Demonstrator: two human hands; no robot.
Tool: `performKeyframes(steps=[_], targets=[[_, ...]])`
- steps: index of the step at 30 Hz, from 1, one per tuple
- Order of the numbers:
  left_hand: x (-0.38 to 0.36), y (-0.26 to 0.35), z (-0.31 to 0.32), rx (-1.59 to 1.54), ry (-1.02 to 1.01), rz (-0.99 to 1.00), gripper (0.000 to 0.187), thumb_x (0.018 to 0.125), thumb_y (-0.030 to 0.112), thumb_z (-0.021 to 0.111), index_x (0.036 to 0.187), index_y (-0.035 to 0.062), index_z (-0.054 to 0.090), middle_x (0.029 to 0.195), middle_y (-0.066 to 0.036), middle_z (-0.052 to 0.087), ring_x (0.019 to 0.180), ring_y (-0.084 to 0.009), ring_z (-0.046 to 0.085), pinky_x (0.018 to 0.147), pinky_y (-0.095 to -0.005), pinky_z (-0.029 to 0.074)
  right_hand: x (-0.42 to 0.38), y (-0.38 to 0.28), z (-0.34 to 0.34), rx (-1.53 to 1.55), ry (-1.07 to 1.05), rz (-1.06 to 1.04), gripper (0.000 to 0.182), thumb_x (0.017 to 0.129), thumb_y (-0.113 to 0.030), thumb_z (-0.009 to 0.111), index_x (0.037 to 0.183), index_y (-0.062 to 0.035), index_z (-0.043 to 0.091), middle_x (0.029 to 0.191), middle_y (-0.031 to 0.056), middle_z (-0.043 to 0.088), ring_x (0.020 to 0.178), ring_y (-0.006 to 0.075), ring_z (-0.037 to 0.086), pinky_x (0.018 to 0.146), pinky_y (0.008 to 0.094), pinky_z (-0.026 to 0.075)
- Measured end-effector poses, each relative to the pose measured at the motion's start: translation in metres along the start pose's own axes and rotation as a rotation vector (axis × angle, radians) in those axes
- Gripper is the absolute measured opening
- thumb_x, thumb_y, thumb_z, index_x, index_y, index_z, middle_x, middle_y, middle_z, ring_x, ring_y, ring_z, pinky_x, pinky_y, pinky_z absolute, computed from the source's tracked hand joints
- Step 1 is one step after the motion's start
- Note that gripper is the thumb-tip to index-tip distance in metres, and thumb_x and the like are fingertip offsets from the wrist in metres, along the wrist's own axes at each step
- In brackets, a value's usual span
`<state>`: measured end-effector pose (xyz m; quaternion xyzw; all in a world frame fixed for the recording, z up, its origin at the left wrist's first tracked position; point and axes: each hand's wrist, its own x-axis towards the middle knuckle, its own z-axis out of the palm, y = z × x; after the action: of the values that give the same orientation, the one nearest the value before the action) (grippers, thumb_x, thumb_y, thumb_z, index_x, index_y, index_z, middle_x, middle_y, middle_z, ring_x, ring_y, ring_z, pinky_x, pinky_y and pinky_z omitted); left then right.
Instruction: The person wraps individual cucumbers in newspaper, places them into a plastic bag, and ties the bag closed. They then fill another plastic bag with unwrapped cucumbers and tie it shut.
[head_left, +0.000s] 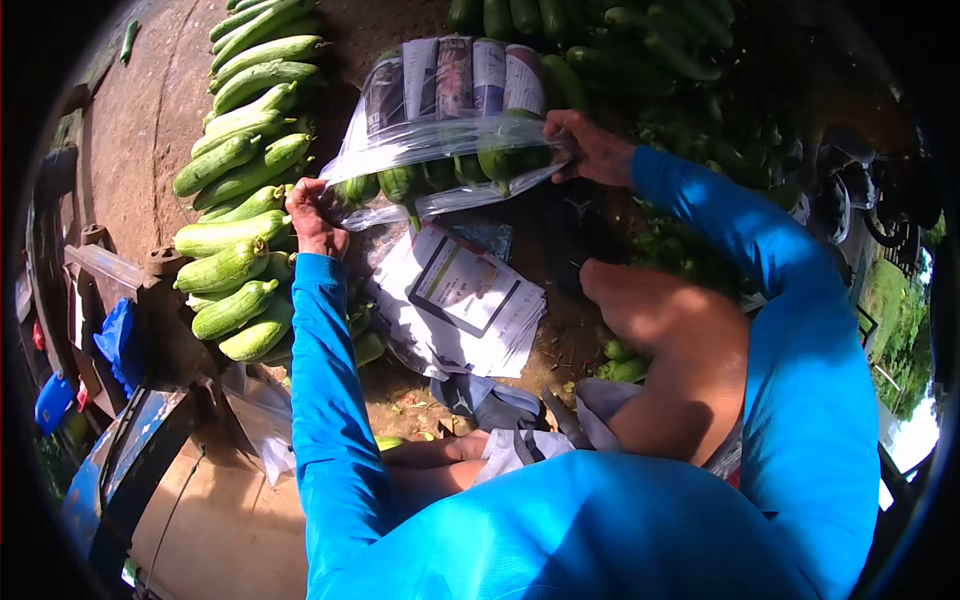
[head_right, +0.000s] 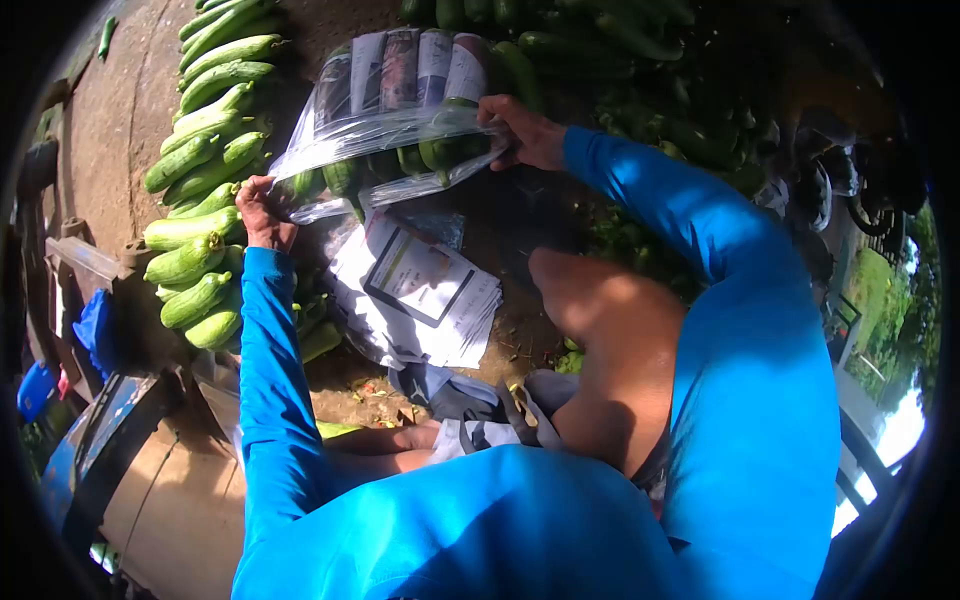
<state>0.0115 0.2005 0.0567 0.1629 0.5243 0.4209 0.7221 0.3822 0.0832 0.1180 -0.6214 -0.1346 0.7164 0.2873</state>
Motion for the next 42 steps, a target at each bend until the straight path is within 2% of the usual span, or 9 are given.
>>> performKeyframes(steps=[6, 9, 16, 23, 25, 27, 29, 34, 42], targets=[[-0.012, 0.066, 0.082, 0.096, 0.037, 0.042, 0.019, 0.075, 0.028, 0.059, 0.062, 0.0159, 0.055, 0.057, 0.006, 0.048, 0.052, -0.0097, 0.043, 0.050, -0.0257, 0.032, -0.012, -0.040, -0.018, 0.061, 0.207, -0.320, 0.026, 0.071, -0.033, 0.067, 0.086, -0.0163, 0.055, 0.083, 0.0030, 0.050, 0.077, 0.0161, 0.048, 0.060, 0.0348, 0.044], [-0.030, 0.099, 0.117, 0.141, 0.017, -0.022, 0.017, 0.077, 0.031, 0.059, 0.069, 0.0174, 0.054, 0.063, 0.006, 0.044, 0.053, -0.0102, 0.040, 0.049, -0.0253, 0.032, -0.039, -0.102, -0.007, 0.257, 0.382, -0.051, 0.030, 0.066, -0.032, 0.071, 0.086, -0.0158, 0.055, 0.083, 0.0037, 0.051, 0.075, 0.0161, 0.048, 0.055, 0.0320, 0.041], [-0.124, 0.135, 0.128, 0.062, 0.116, -0.200, 0.014, 0.078, 0.026, 0.058, 0.070, 0.0199, 0.049, 0.062, 0.006, 0.040, 0.052, -0.0075, 0.037, 0.045, -0.0235, 0.028, -0.099, -0.105, -0.023, 0.104, 0.288, -0.133, 0.019, 0.071, -0.029, 0.065, 0.074, -0.0161, 0.052, 0.059, -0.0026, 0.041, 0.046, 0.0125, 0.039, 0.044, 0.0272, 0.032], [-0.290, 0.179, 0.121, -0.070, 0.371, -0.374, 0.019, 0.083, 0.016, 0.053, 0.066, 0.0140, 0.046, 0.057, 0.006, 0.031, 0.046, -0.0081, 0.030, 0.040, -0.0243, 0.022, -0.259, -0.116, 0.034, 0.030, 0.001, -0.107, 0.019, 0.080, -0.027, 0.060, 0.081, -0.0086, 0.055, 0.074, -0.0018, 0.046, 0.059, 0.0074, 0.042, 0.046, 0.0240, 0.033], [-0.344, 0.202, 0.127, -0.075, 0.376, -0.384, 0.018, 0.082, 0.018, 0.053, 0.066, 0.0139, 0.047, 0.057, 0.006, 0.034, 0.049, -0.0089, 0.035, 0.042, -0.0243, 0.025, -0.295, -0.112, 0.048, -0.589, 0.169, -1.027, 0.016, 0.080, -0.024, 0.058, 0.079, -0.0081, 0.056, 0.073, 0.0001, 0.045, 0.063, 0.0071, 0.044, 0.050, 0.0264, 0.035], [-0.392, 0.229, 0.131, 0.021, 0.409, -0.462, 0.019, 0.079, 0.019, 0.055, 0.064, 0.0157, 0.044, 0.055, 0.006, 0.035, 0.047, -0.0100, 0.033, 0.043, -0.0265, 0.027, -0.360, -0.142, 0.067, -0.032, -0.010, 0.042, 0.014, 0.080, -0.021, 0.056, 0.081, -0.0071, 0.055, 0.076, 0.0040, 0.049, 0.067, 0.0141, 0.049, 0.057, 0.0318, 0.040], [-0.440, 0.251, 0.148, 0.002, 0.267, -0.517, 0.025, 0.077, 0.023, 0.057, 0.058, 0.0164, 0.042, 0.053, 0.006, 0.034, 0.043, -0.0094, 0.030, 0.041, -0.0263, 0.026, -0.392, -0.114, 0.076, -0.247, -0.036, -0.546, 0.020, 0.081, -0.024, 0.055, 0.081, -0.0047, 0.056, 0.073, 0.0059, 0.050, 0.066, 0.0181, 0.050, 0.059, 0.0347, 0.039], [-0.518, 0.275, 0.134, 0.015, 0.398, -0.555, 0.030, 0.075, 0.027, 0.056, 0.052, 0.0190, 0.038, 0.048, 0.006, 0.031, 0.041, -0.0109, 0.029, 0.039, -0.0260, 0.023, -0.484, -0.108, 0.109, 0.039, 0.001, -0.163, 0.037, 0.082, -0.036, 0.059, 0.069, -0.0044, 0.045, 0.062, 0.0058, 0.039, 0.063, 0.0154, 0.039, 0.060, 0.0345, 0.033], [-0.583, 0.267, 0.107, 0.126, 0.276, -0.695, 0.034, 0.068, 0.020, 0.058, 0.052, 0.0202, 0.028, 0.047, 0.004, 0.027, 0.043, -0.0114, 0.026, 0.041, -0.0283, 0.022, -0.550, -0.050, 0.145, 0.177, 0.197, -0.409, 0.031, 0.089, -0.030, 0.054, 0.067, -0.0106, 0.045, 0.069, -0.0051, 0.039, 0.068, 0.0068, 0.040, 0.060, 0.0284, 0.032]])
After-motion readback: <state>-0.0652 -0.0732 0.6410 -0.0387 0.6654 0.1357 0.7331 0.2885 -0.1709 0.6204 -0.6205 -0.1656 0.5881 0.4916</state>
